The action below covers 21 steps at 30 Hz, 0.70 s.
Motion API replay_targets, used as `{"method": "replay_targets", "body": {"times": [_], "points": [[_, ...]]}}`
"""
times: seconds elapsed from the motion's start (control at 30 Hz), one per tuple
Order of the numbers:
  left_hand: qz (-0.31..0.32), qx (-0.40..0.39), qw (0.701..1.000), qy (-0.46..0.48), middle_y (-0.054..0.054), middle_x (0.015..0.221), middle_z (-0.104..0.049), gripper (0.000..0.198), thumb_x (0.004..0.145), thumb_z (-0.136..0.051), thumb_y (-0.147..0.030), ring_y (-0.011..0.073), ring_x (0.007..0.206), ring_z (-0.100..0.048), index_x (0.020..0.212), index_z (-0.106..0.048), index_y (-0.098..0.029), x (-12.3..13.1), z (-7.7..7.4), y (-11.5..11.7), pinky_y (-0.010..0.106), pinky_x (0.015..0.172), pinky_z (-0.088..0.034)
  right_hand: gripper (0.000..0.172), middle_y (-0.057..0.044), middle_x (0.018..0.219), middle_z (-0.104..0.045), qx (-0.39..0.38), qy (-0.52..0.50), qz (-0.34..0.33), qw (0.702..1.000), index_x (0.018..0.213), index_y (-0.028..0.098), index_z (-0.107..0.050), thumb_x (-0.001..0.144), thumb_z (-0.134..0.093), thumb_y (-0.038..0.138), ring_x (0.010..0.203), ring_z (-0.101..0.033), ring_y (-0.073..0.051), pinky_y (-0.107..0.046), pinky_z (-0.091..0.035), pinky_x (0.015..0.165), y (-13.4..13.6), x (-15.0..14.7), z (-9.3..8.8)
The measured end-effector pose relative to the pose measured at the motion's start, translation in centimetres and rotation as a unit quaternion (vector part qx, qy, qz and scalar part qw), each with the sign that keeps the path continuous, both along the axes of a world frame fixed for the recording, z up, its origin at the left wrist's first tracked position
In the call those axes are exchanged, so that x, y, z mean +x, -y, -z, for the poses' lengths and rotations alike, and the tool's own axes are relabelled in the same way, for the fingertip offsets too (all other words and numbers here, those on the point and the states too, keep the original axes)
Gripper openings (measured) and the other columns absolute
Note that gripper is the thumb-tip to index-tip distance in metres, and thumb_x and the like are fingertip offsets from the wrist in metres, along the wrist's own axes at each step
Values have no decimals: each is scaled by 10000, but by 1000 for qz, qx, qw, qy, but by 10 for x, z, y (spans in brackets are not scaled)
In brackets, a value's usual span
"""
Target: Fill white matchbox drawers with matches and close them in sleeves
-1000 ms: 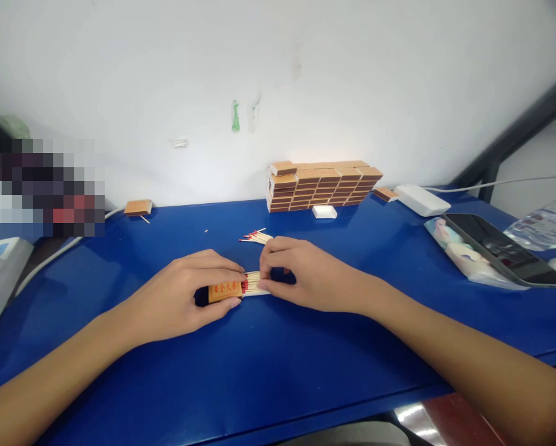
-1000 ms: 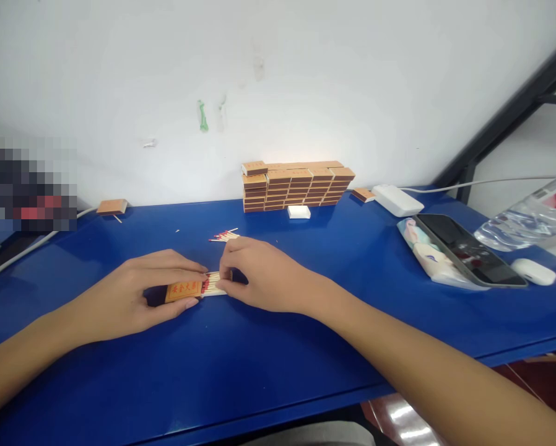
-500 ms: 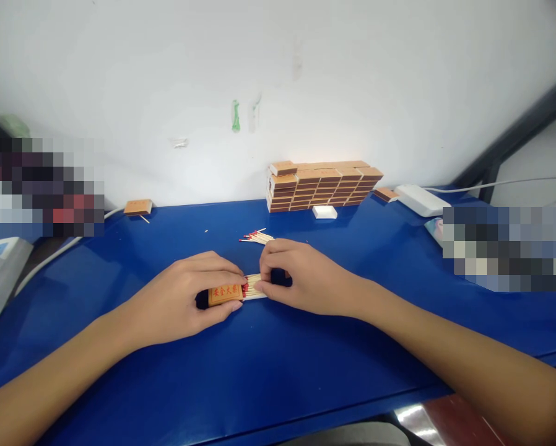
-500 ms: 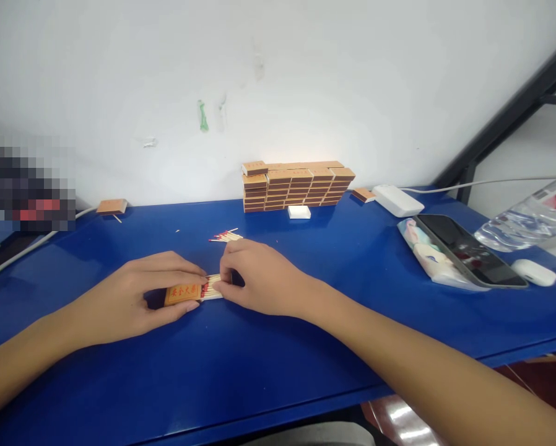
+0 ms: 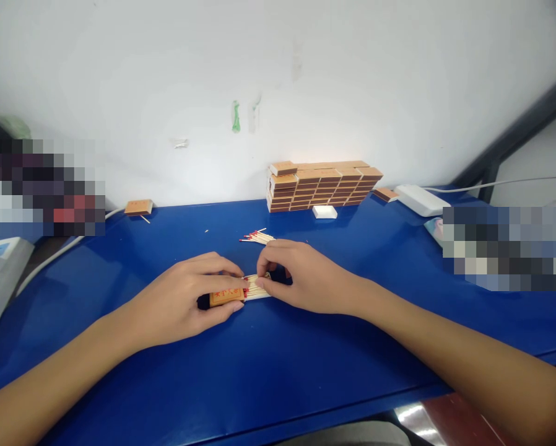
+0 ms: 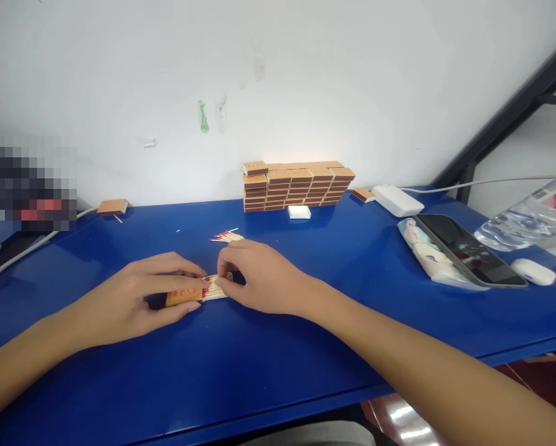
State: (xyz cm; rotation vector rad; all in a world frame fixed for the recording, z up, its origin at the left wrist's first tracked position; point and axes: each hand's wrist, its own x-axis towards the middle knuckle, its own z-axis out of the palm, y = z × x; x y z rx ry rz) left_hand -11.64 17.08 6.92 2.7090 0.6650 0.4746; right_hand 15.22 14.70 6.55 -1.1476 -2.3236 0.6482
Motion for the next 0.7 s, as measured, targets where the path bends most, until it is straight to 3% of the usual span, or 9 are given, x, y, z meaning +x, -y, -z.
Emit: {"method": "replay_targets", "body": {"times": [0.27, 0.4, 0.47, 0.63, 0.7], "points": [[-1, -1, 1000, -2, 49, 1303, -732, 277, 1028, -651, -276, 206, 1120, -705, 1277, -772, -286, 0, 1, 2, 319, 951, -583, 71, -40, 1017, -730, -2, -10, -18, 1000, 1038, 212, -673, 1014, -646, 273, 936, -648, -196, -351, -503, 826, 0, 2, 1], [-44, 5, 999, -14, 59, 1313, -723, 480, 966, -728, -377, 233, 1153, -697, 1429, -664, -269, -3, -2, 3, 350, 996, -573, 302, -66, 1157, -725, -7, 5, -38, 999, 1205, 214, -666, 961, -747, 373, 1053, -648, -234, -377, -515, 871, 2, 5, -3], [-73, 22, 997, -31, 75, 1279, -722, 571, 917, -768, -447, 249, 1113, -704, 1438, -655, -243, -5, -4, 2, 368, 969, -578, 331, -69, 1167, -720, -7, 24, -40, 999, 1209, 214, -682, 947, -772, 394, 1064, -644, -243, -382, -515, 877, 2, 6, -5], [-78, 16, 995, -61, 25, 1036, -728, 233, 914, -746, -423, 190, 883, -703, 1062, -796, -250, -7, -7, -2, 315, 787, -555, 233, -64, 1101, -715, -2, 39, -42, 998, 1144, 198, -724, 958, -761, 332, 984, -648, -221, -364, -509, 831, 1, 5, -4], [-79, 3, 995, -59, 9, 982, -724, 195, 922, -735, -396, 160, 802, -683, 1033, -801, -250, -6, -7, -4, 292, 714, -525, 234, -61, 1083, -712, 2, 36, -42, 998, 1135, 189, -727, 947, -772, 320, 954, -645, -214, -360, -507, 812, 0, 3, -3]]}}
